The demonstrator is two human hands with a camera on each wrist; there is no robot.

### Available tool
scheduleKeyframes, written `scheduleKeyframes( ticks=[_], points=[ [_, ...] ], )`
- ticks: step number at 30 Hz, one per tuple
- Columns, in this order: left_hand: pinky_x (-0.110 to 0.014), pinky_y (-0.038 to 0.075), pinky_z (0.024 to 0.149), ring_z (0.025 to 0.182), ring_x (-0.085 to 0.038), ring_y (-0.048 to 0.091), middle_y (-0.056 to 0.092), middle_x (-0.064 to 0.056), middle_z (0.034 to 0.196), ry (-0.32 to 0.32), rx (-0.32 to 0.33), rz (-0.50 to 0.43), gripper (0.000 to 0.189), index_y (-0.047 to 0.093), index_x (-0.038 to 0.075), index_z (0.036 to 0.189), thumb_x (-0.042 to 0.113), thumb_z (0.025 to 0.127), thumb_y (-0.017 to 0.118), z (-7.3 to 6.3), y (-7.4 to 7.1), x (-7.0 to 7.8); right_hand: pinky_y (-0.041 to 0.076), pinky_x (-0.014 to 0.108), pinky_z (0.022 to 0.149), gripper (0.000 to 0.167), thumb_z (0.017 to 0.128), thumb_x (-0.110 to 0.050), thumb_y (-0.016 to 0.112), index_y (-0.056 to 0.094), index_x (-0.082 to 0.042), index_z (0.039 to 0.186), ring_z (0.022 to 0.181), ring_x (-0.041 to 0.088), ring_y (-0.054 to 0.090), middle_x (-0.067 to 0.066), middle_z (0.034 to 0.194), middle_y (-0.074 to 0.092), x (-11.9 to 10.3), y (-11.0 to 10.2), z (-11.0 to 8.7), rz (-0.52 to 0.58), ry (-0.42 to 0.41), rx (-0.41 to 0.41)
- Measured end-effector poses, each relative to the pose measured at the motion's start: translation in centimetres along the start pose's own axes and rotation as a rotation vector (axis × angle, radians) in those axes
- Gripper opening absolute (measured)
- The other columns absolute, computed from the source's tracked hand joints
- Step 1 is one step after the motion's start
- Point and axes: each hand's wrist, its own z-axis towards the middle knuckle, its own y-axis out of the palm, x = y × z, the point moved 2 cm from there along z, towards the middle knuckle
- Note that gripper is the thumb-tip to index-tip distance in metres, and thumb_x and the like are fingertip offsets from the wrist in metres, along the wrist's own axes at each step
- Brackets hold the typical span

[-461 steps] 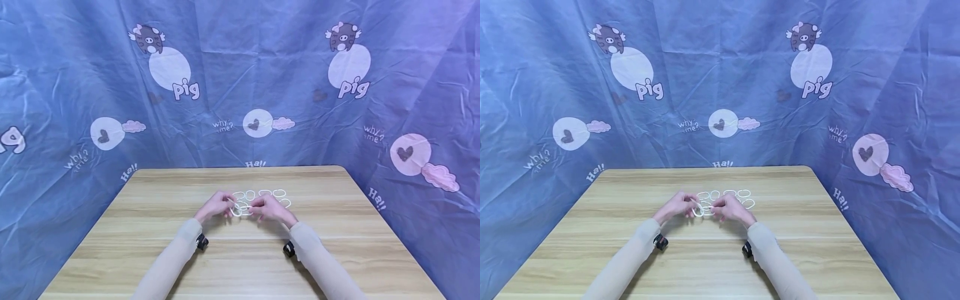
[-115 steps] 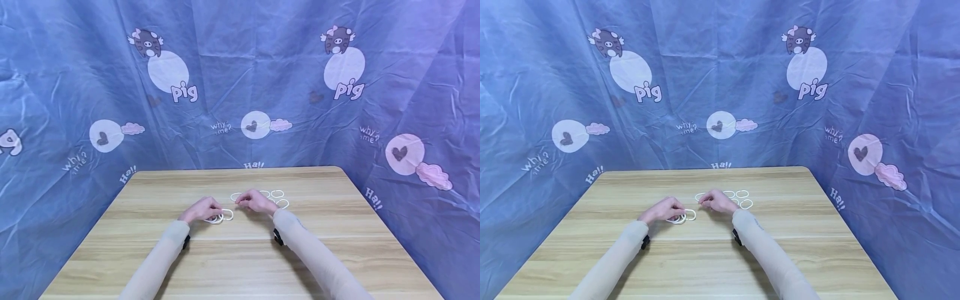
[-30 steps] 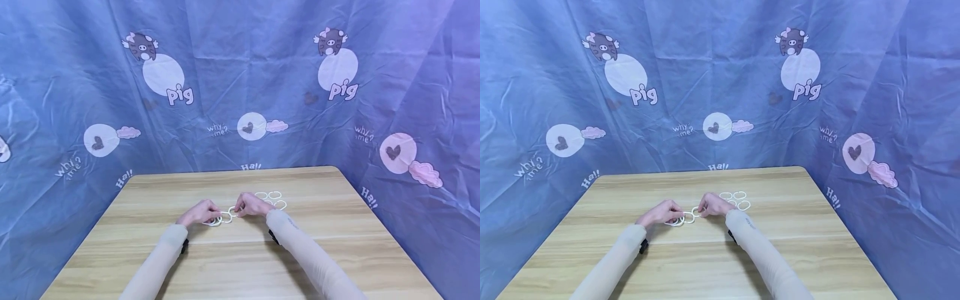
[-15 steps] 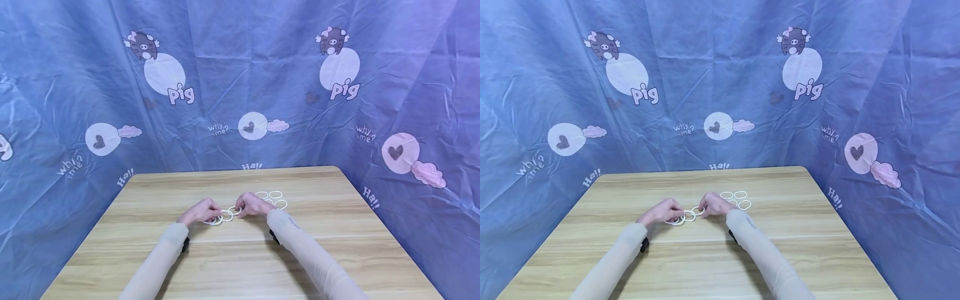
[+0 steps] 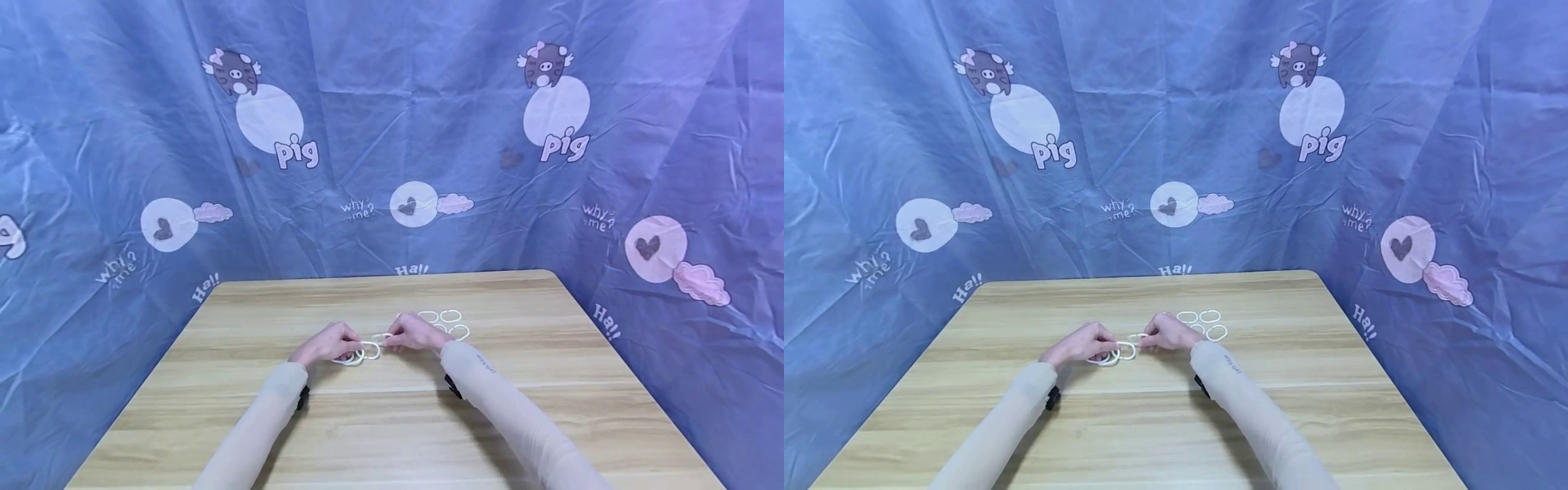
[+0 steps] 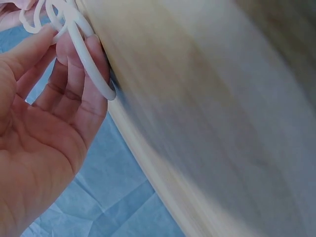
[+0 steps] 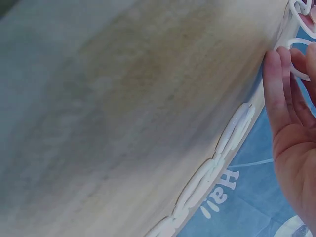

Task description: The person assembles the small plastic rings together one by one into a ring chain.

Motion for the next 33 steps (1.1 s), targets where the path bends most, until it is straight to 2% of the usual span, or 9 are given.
scheduleKeyframes(
  ticks=[4, 8, 13, 16, 18, 24, 29, 33],
  points=[
    [-0.018, 0.042, 0.047, 0.051, -0.008, 0.051, 0.061, -0.002, 0.061, -0.021, -0.006, 0.003, 0.017, 0.074, 0.008, 0.084, 0.013, 0.095, 0.062, 0.08, 0.01, 0.01, 0.058, 0.029, 0.062, 0.012, 0.091, -0.006, 0.068, 0.073, 0.003, 0.087, 0.064, 0.021, 0.069, 0.014, 0.077, 0.070, 0.43, 0.09, -0.35, 0.117, -0.012, -0.012],
    [-0.018, 0.043, 0.048, 0.052, -0.008, 0.052, 0.062, -0.002, 0.062, -0.036, -0.004, 0.005, 0.018, 0.072, 0.007, 0.082, 0.012, 0.096, 0.062, 0.07, 0.10, 0.12, 0.058, 0.027, 0.062, 0.012, 0.092, -0.007, 0.066, 0.073, 0.002, 0.088, 0.063, 0.016, 0.068, 0.009, 0.079, 0.067, 0.74, 0.08, -0.79, 0.167, -0.041, -0.027],
    [-0.021, 0.047, 0.050, 0.056, -0.012, 0.057, 0.065, -0.004, 0.067, -0.025, 0.014, -0.011, 0.013, 0.069, 0.005, 0.086, 0.009, 0.095, 0.061, -0.02, 0.00, 0.16, 0.059, 0.029, 0.066, 0.014, 0.094, -0.006, 0.064, 0.074, 0.004, 0.096, 0.069, 0.021, 0.069, 0.014, 0.088, 0.067, 0.58, -0.12, -1.00, 0.202, 0.019, -0.016],
    [-0.023, 0.049, 0.051, 0.057, -0.013, 0.059, 0.066, -0.006, 0.069, -0.013, 0.022, -0.023, 0.012, 0.068, 0.005, 0.088, 0.009, 0.096, 0.060, -0.02, -0.06, 0.09, 0.059, 0.031, 0.066, 0.017, 0.095, -0.005, 0.062, 0.073, 0.007, 0.098, 0.071, 0.025, 0.069, 0.021, 0.090, 0.068, 0.59, -0.21, -0.94, 0.196, 0.031, -0.004],
    [-0.023, 0.049, 0.051, 0.058, -0.013, 0.058, 0.066, -0.006, 0.070, -0.010, 0.026, -0.023, 0.013, 0.068, 0.004, 0.088, 0.009, 0.096, 0.059, -0.02, -0.11, 0.03, 0.058, 0.030, 0.063, 0.017, 0.095, -0.006, 0.061, 0.073, 0.006, 0.098, 0.067, 0.023, 0.067, 0.021, 0.087, 0.068, 0.54, -0.27, -0.97, 0.162, 0.023, -0.002],
    [-0.023, 0.049, 0.053, 0.058, -0.012, 0.058, 0.066, -0.005, 0.070, -0.035, 0.034, -0.029, 0.014, 0.070, 0.004, 0.085, 0.008, 0.095, 0.061, 0.01, -0.26, -0.15, 0.050, 0.023, 0.052, 0.013, 0.093, -0.009, 0.065, 0.076, -0.002, 0.094, 0.056, 0.014, 0.057, 0.012, 0.074, 0.066, 0.26, -0.28, -1.01, 0.040, -0.007, 0.002],
    [-0.024, 0.052, 0.053, 0.059, -0.012, 0.060, 0.067, -0.004, 0.069, -0.050, 0.038, -0.061, 0.015, 0.072, 0.004, 0.085, 0.008, 0.095, 0.061, 0.09, -0.32, -0.29, 0.052, 0.025, 0.052, 0.012, 0.091, -0.008, 0.067, 0.076, -0.003, 0.097, 0.056, 0.015, 0.059, 0.012, 0.079, 0.068, 0.05, -0.14, -1.04, 0.041, 0.018, 0.026],
    [-0.023, 0.052, 0.053, 0.059, -0.012, 0.060, 0.067, -0.006, 0.070, -0.060, 0.031, -0.127, 0.018, 0.073, 0.003, 0.088, 0.011, 0.097, 0.059, 0.08, -0.31, -0.55, 0.052, 0.027, 0.052, 0.015, 0.093, -0.006, 0.063, 0.075, -0.002, 0.101, 0.054, 0.013, 0.056, 0.012, 0.074, 0.067, 0.01, 0.27, -0.95, 0.056, 0.035, -0.018]
  ],
)
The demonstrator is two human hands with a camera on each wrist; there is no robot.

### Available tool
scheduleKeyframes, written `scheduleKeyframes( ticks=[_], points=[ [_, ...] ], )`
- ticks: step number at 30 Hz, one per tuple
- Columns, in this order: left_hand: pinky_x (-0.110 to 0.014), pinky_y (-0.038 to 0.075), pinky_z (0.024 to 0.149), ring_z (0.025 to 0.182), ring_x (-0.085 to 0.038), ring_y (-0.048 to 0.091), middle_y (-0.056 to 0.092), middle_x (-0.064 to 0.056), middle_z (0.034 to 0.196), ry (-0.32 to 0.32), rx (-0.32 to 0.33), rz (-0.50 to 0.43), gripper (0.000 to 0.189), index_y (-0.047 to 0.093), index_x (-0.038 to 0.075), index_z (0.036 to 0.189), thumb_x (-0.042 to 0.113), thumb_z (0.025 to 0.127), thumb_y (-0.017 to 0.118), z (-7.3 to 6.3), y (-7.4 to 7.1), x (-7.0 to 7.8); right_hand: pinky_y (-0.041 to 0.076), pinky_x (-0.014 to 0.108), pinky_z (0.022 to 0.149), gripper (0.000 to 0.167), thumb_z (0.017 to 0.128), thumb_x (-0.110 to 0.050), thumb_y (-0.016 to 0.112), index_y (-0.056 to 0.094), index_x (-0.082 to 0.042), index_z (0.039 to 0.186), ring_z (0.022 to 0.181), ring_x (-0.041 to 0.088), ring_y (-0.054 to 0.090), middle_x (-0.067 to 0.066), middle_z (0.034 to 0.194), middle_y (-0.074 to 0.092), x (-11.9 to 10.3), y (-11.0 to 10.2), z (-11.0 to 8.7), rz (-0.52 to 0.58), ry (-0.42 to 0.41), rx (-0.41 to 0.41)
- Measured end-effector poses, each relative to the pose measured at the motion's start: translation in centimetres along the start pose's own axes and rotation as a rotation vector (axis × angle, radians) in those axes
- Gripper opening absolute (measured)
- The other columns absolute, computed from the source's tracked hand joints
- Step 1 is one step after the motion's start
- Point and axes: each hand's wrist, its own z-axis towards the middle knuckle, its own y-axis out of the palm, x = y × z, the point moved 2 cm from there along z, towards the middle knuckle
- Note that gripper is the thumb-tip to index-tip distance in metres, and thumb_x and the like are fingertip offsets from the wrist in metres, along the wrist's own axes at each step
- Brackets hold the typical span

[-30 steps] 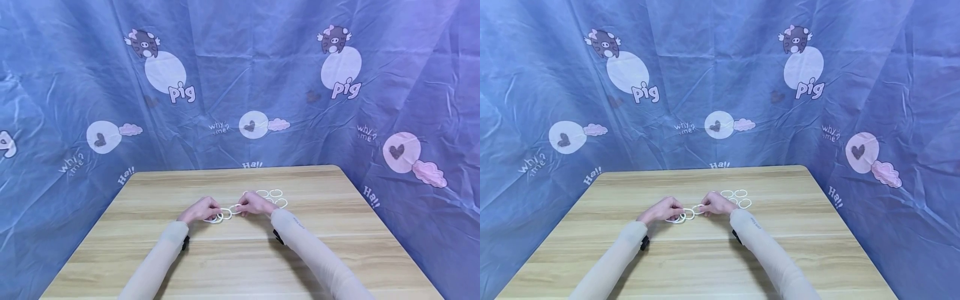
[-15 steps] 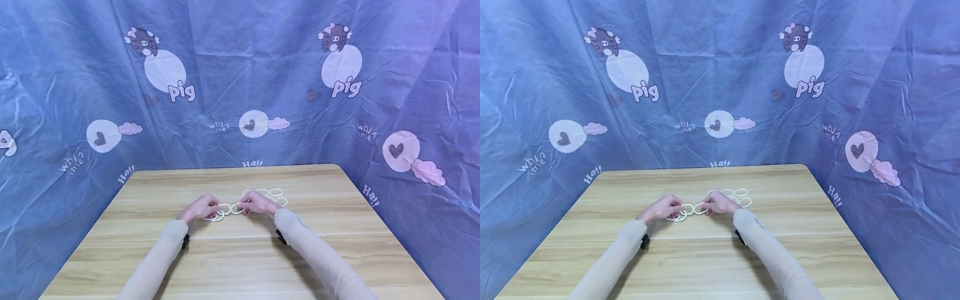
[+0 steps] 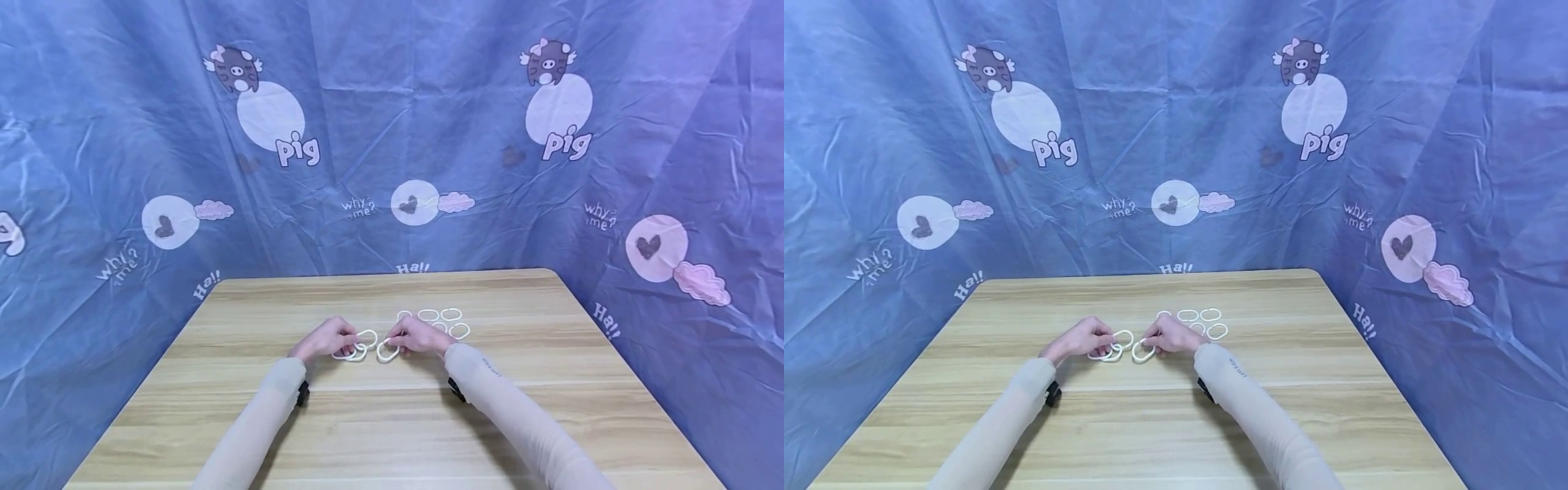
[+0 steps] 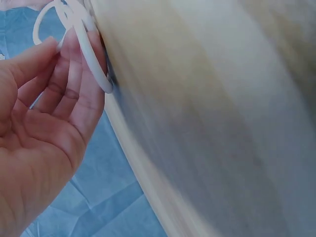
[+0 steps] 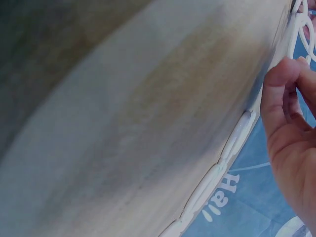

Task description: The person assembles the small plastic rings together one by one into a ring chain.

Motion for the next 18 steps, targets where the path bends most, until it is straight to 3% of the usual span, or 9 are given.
scheduleKeyframes(
  ticks=[4, 9, 18],
  points=[
    [-0.024, 0.051, 0.052, 0.059, -0.012, 0.060, 0.068, -0.007, 0.071, -0.007, -0.005, -0.060, 0.020, 0.074, 0.002, 0.093, 0.015, 0.098, 0.059, 0.1, 0.0, -0.3, 0.047, 0.021, 0.048, 0.016, 0.095, -0.005, 0.061, 0.075, -0.002, 0.101, 0.051, 0.009, 0.051, 0.007, 0.062, 0.061, 0.0, 0.5, 0.3, 0.005, 0.004, -0.047],
    [-0.023, 0.050, 0.051, 0.059, -0.012, 0.059, 0.068, -0.008, 0.070, -0.002, -0.003, -0.062, 0.018, 0.075, 0.005, 0.095, 0.017, 0.097, 0.061, 0.1, 0.0, -0.3, 0.043, 0.018, 0.046, 0.012, 0.093, -0.005, 0.064, 0.076, -0.002, 0.094, 0.049, 0.007, 0.050, 0.005, 0.059, 0.060, -0.3, 1.0, 0.9, -0.033, -0.025, -0.029],
    [-0.023, 0.049, 0.050, 0.058, -0.011, 0.059, 0.069, -0.011, 0.072, 0.002, 0.000, -0.064, 0.017, 0.076, 0.005, 0.098, 0.017, 0.096, 0.063, 0.1, 0.1, -0.3, 0.055, 0.024, 0.053, 0.012, 0.092, -0.002, 0.064, 0.073, 0.001, 0.085, 0.052, 0.010, 0.057, 0.015, 0.064, 0.064, -0.9, 1.5, 1.5, -0.022, -0.007, -0.037]
  ],
)
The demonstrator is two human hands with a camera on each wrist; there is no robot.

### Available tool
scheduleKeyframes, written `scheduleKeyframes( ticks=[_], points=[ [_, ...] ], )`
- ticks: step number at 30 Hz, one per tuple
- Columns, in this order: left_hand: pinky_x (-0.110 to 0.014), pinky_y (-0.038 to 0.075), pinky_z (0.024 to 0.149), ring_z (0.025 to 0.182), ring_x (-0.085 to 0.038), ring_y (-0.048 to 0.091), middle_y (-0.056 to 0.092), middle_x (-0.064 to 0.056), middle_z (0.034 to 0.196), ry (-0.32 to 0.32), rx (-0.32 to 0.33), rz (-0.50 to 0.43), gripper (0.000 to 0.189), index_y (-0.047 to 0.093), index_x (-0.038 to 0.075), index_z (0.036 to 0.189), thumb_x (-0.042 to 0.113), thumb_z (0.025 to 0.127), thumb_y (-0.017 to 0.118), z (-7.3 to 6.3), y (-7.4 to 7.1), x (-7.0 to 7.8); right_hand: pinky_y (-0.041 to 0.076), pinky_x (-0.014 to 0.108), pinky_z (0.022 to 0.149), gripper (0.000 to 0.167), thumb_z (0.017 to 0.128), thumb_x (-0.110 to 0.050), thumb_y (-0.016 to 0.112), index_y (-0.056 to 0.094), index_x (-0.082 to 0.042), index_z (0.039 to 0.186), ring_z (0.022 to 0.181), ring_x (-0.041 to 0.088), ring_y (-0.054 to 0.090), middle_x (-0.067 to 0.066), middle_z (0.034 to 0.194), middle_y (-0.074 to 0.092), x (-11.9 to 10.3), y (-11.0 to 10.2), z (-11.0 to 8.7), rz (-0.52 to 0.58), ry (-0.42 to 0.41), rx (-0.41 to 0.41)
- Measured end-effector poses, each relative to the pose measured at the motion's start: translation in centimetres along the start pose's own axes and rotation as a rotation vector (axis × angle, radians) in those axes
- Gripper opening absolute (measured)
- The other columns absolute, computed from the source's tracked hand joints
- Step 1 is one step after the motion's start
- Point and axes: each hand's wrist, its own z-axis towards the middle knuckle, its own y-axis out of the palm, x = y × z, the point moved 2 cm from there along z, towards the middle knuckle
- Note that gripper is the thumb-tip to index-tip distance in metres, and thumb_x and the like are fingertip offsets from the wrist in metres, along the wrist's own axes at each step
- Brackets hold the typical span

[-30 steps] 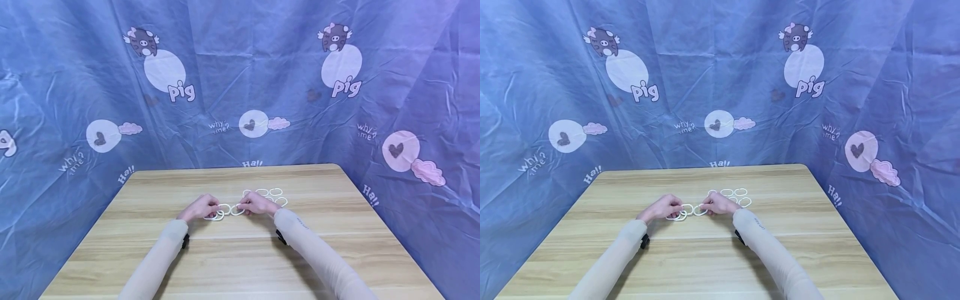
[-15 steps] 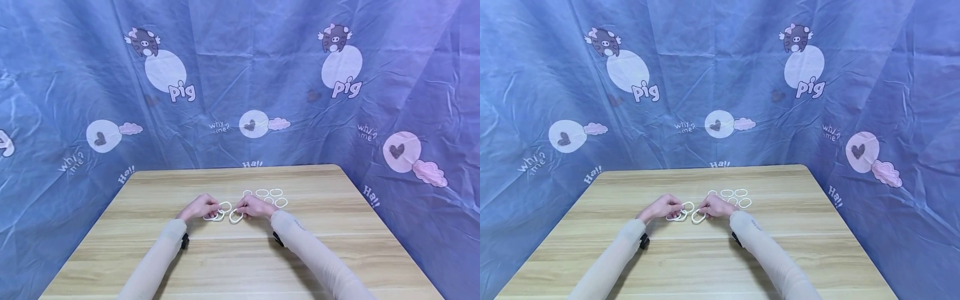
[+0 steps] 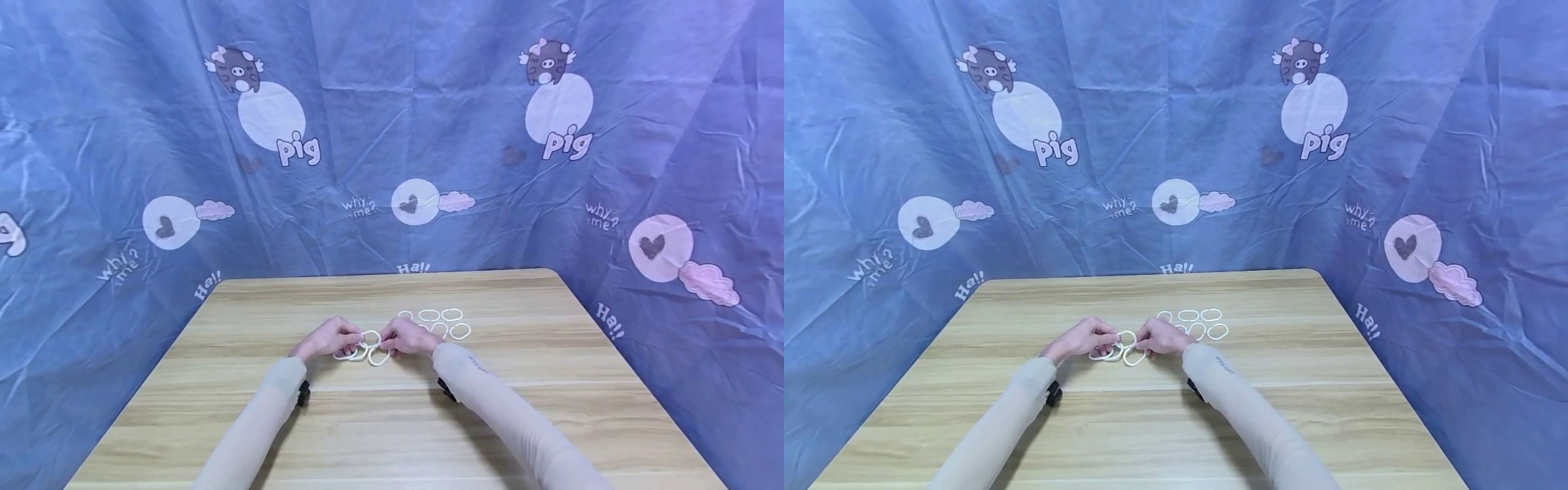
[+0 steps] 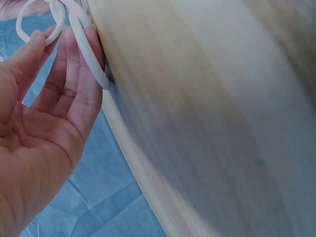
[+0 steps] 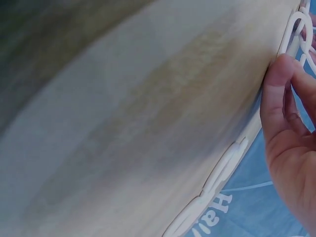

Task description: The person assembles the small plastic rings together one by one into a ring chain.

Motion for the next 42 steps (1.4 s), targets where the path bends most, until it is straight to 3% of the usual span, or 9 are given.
scheduleKeyframes(
  ticks=[7, 15, 21, 29, 36, 42],
  points=[
    [-0.022, 0.049, 0.049, 0.057, -0.010, 0.058, 0.068, -0.011, 0.070, -0.003, 0.005, 0.028, 0.016, 0.076, 0.006, 0.097, 0.016, 0.095, 0.064, -0.1, -0.1, 0.1, 0.057, 0.029, 0.055, 0.011, 0.093, 0.000, 0.063, 0.073, 0.003, 0.089, 0.052, 0.013, 0.060, 0.017, 0.067, 0.065, -0.1, 0.2, 0.1, 0.072, 0.031, 0.007],
    [-0.023, 0.050, 0.049, 0.057, -0.012, 0.059, 0.068, -0.009, 0.068, 0.031, -0.021, 0.092, 0.014, 0.077, 0.009, 0.096, 0.017, 0.094, 0.066, -0.1, 0.2, 0.7, 0.059, 0.030, 0.059, 0.014, 0.093, 0.005, 0.058, 0.073, 0.003, 0.092, 0.062, 0.019, 0.063, 0.020, 0.073, 0.066, -0.2, 0.6, 0.4, 0.097, -0.009, 0.019],
    [-0.022, 0.049, 0.047, 0.056, -0.011, 0.057, 0.066, -0.010, 0.067, 0.046, -0.028, 0.097, 0.014, 0.077, 0.008, 0.095, 0.015, 0.094, 0.065, 0.0, 0.2, 0.6, 0.058, 0.027, 0.056, 0.016, 0.094, 0.005, 0.057, 0.073, 0.002, 0.096, 0.058, 0.012, 0.060, 0.008, 0.066, 0.062, 0.0, 0.0, 0.2, 0.105, -0.071, 0.000],
    [-0.018, 0.042, 0.047, 0.052, -0.008, 0.051, 0.061, -0.004, 0.062, 0.072, -0.050, 0.129, 0.014, 0.075, 0.007, 0.090, 0.013, 0.094, 0.064, -0.1, -0.3, 0.3, 0.059, 0.032, 0.058, 0.014, 0.095, -0.002, 0.060, 0.071, 0.002, 0.102, 0.061, 0.017, 0.063, 0.013, 0.076, 0.067, 0.6, -0.5, -0.4, 0.159, 0.065, 0.052],
    [-0.019, 0.043, 0.049, 0.053, -0.007, 0.053, 0.063, -0.001, 0.064, 0.064, -0.038, 0.178, 0.011, 0.075, 0.005, 0.096, 0.011, 0.090, 0.069, -0.6, -1.0, 0.2, 0.058, 0.032, 0.055, 0.012, 0.094, -0.002, 0.061, 0.070, 0.001, 0.099, 0.064, 0.014, 0.062, 0.011, 0.079, 0.068, 1.0, -0.5, -0.8, 0.145, 0.060, 0.058],
    [-0.021, 0.046, 0.051, 0.055, -0.008, 0.055, 0.062, -0.002, 0.067, 0.031, -0.008, 0.153, 0.016, 0.071, 0.003, 0.103, 0.012, 0.095, 0.061, -0.8, -1.5, -0.3, 0.058, 0.032, 0.056, 0.011, 0.094, -0.002, 0.061, 0.070, 0.000, 0.099, 0.066, 0.015, 0.063, 0.009, 0.082, 0.068, 1.0, -0.5, -1.0, 0.156, 0.079, 0.066]
  ],
)
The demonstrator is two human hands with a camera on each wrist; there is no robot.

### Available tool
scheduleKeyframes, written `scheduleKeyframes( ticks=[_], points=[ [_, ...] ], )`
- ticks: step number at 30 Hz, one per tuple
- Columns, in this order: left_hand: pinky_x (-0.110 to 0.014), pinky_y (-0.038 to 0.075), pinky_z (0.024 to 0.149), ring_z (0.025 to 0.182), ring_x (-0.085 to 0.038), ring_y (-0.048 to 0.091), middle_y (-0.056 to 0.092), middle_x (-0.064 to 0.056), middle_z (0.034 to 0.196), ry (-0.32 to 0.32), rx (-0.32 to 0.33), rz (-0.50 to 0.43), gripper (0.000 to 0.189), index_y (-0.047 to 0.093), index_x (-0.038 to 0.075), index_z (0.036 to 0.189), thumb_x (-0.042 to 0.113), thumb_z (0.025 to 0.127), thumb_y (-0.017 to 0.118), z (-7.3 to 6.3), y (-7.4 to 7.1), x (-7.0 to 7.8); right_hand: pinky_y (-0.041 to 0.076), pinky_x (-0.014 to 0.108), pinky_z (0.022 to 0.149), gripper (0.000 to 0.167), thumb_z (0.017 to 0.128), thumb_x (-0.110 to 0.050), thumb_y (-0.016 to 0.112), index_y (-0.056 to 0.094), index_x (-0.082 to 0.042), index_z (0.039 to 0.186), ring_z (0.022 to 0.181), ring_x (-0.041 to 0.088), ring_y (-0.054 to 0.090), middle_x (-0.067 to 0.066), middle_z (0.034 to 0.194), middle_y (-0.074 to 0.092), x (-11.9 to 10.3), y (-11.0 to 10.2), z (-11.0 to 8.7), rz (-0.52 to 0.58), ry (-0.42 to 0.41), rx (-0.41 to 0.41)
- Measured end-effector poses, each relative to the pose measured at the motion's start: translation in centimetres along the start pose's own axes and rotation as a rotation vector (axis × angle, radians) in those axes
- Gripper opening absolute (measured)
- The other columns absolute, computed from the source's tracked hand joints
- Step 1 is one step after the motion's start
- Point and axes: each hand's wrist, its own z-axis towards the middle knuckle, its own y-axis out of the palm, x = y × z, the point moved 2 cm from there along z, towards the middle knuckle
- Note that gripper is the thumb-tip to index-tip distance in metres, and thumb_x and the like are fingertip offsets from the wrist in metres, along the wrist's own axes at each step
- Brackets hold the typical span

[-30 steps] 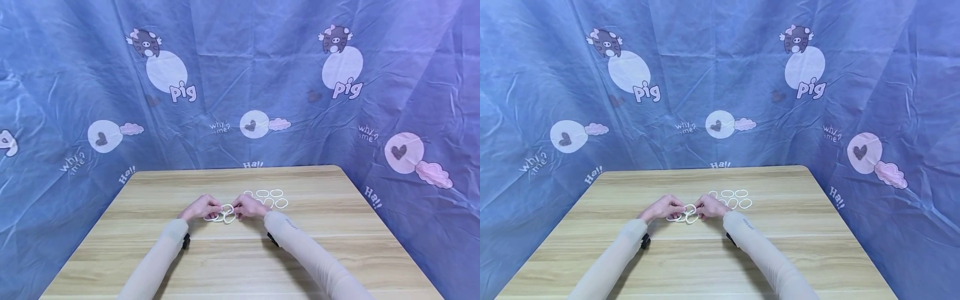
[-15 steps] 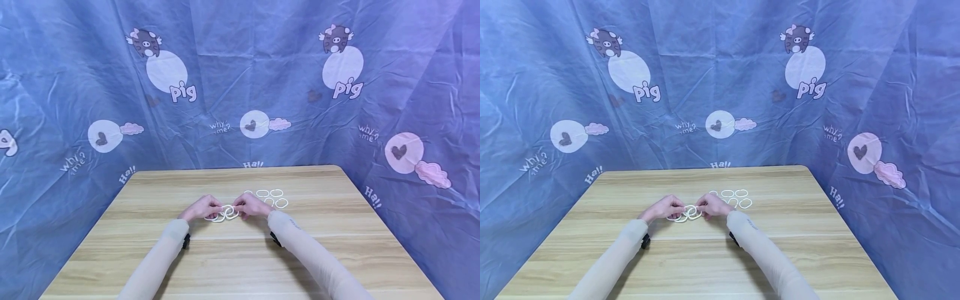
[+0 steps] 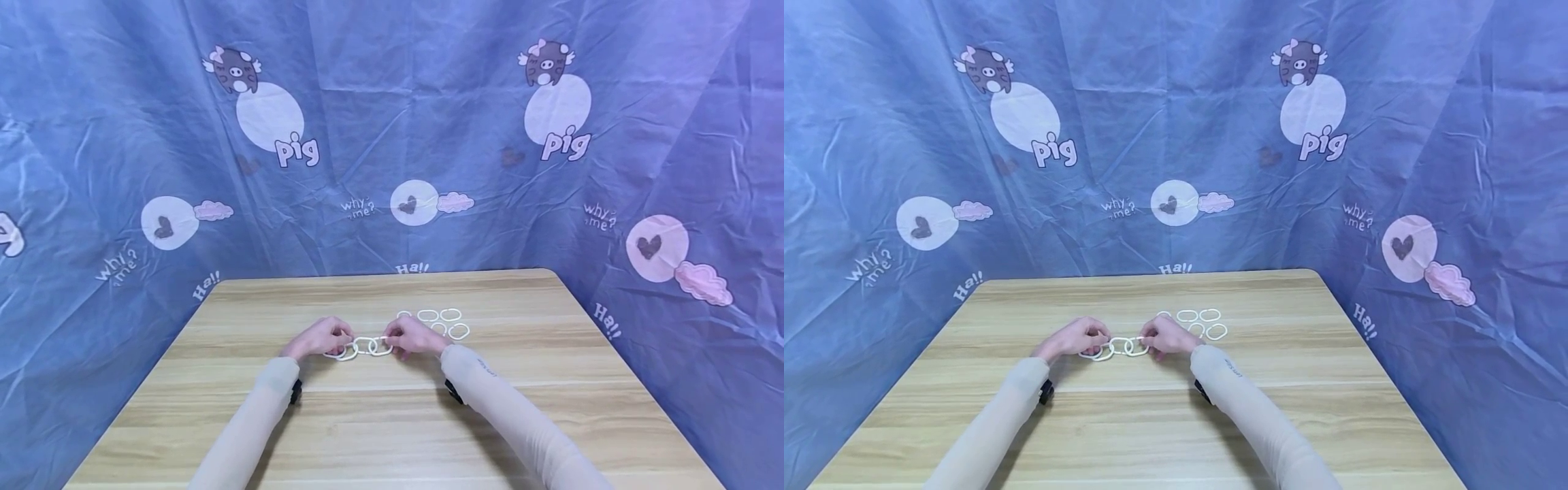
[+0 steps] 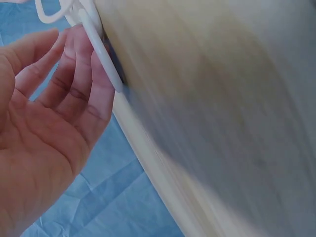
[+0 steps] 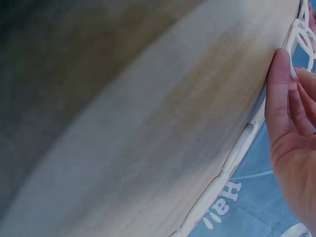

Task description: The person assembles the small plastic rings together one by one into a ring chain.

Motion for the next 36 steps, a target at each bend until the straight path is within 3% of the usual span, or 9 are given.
scheduleKeyframes(
  ticks=[8, 14, 19, 22, 29, 36],
  points=[
    [-0.020, 0.043, 0.049, 0.052, -0.009, 0.051, 0.058, -0.003, 0.063, -0.025, 0.004, -0.021, 0.018, 0.069, -0.001, 0.093, 0.013, 0.097, 0.058, -0.4, -0.8, -0.7, 0.058, 0.030, 0.056, 0.011, 0.094, -0.003, 0.061, 0.069, 0.001, 0.100, 0.065, 0.013, 0.063, 0.010, 0.085, 0.069, -0.2, 0.4, 0.0, -0.005, 0.028, -0.008],
    [-0.022, 0.042, 0.050, 0.053, -0.010, 0.050, 0.058, -0.003, 0.065, -0.031, 0.045, 0.005, 0.019, 0.070, 0.004, 0.094, 0.017, 0.098, 0.058, -0.3, -1.1, -0.1, 0.058, 0.031, 0.057, 0.010, 0.093, -0.003, 0.062, 0.068, 0.001, 0.100, 0.067, 0.015, 0.064, 0.011, 0.085, 0.071, -0.2, 0.4, -0.2, 0.024, 0.042, 0.004],
    [-0.023, 0.044, 0.060, 0.062, -0.008, 0.053, 0.062, 0.003, 0.072, 0.063, 0.132, 0.106, 0.015, 0.072, 0.010, 0.092, 0.020, 0.096, 0.061, 0.5, -0.5, 1.3, 0.058, 0.031, 0.057, 0.011, 0.093, -0.003, 0.062, 0.068, 0.002, 0.100, 0.065, 0.015, 0.065, 0.010, 0.082, 0.071, -0.2, 0.3, -0.2, 0.035, 0.035, 0.000],
    [-0.026, 0.046, 0.068, 0.072, -0.010, 0.057, 0.066, 0.003, 0.079, 0.125, 0.151, 0.125, 0.014, 0.074, 0.010, 0.096, 0.021, 0.093, 0.066, 1.1, 0.4, 2.1, 0.059, 0.032, 0.058, 0.012, 0.093, -0.003, 0.062, 0.068, 0.003, 0.102, 0.066, 0.016, 0.065, 0.012, 0.082, 0.071, -0.3, 0.3, -0.2, 0.044, 0.027, -0.009],
    [-0.028, 0.052, 0.075, 0.086, -0.012, 0.065, 0.073, 0.000, 0.096, 0.126, 0.041, 0.068, 0.017, 0.074, 0.010, 0.103, 0.023, 0.092, 0.068, 1.8, 2.5, 2.9, 0.059, 0.032, 0.061, 0.013, 0.093, 0.000, 0.061, 0.068, 0.004, 0.103, 0.068, 0.018, 0.067, 0.015, 0.085, 0.071, -0.3, 0.4, -0.2, 0.067, 0.023, -0.008],
    [-0.022, 0.043, 0.054, 0.059, -0.009, 0.052, 0.067, -0.001, 0.073, 0.107, -0.020, 0.083, 0.012, 0.074, 0.011, 0.088, 0.017, 0.094, 0.066, 2.4, 3.1, 3.0, 0.060, 0.034, 0.065, 0.012, 0.092, 0.002, 0.060, 0.066, 0.005, 0.103, 0.072, 0.022, 0.068, 0.018, 0.088, 0.070, -0.4, 0.3, -0.3, 0.113, 0.032, 0.000]
  ],
)
